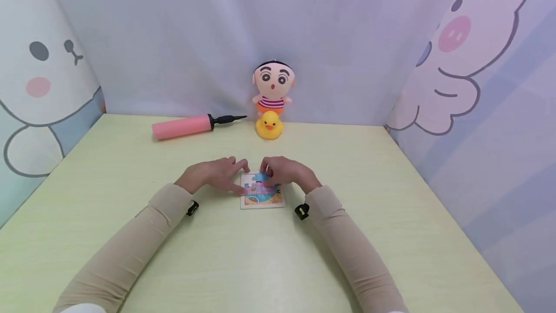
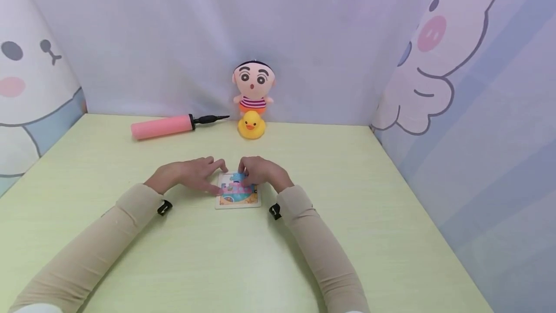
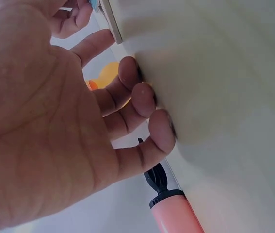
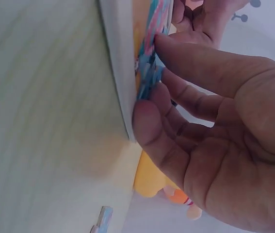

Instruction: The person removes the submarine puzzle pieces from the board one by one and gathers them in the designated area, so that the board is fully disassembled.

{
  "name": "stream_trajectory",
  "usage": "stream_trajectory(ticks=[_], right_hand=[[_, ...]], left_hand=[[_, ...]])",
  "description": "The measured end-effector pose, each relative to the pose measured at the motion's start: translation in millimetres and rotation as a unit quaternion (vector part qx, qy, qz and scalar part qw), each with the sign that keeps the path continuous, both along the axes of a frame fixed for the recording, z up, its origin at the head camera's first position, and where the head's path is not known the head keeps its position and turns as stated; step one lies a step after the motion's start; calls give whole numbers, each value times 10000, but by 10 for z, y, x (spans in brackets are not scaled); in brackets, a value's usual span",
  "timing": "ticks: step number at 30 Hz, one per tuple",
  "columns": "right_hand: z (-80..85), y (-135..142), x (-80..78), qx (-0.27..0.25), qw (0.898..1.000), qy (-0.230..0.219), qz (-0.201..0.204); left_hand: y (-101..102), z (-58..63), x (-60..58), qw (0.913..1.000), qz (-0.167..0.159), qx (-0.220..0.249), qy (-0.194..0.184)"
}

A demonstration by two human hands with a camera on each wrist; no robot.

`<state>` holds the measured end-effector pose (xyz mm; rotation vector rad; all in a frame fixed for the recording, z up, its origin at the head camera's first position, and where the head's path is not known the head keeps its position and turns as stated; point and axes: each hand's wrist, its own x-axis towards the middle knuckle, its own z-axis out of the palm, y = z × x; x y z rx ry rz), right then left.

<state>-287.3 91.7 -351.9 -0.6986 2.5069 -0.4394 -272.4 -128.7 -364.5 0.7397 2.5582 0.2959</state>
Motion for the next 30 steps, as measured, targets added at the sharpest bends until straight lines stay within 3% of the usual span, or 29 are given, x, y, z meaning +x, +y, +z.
stream_trajectory(ticks=[10,19,30], right_hand=[[70,55,-17,-167,9995,-260,48],[127,157,-14,-789,9946,-668,-40],[294,638,-190,-1269,9910,-406,116]], left_hand=[[31,16,39,10000,66,-43,-6],[42,26,55,10000,6,-19,38],[28,22,67,10000,14,-2,36]])
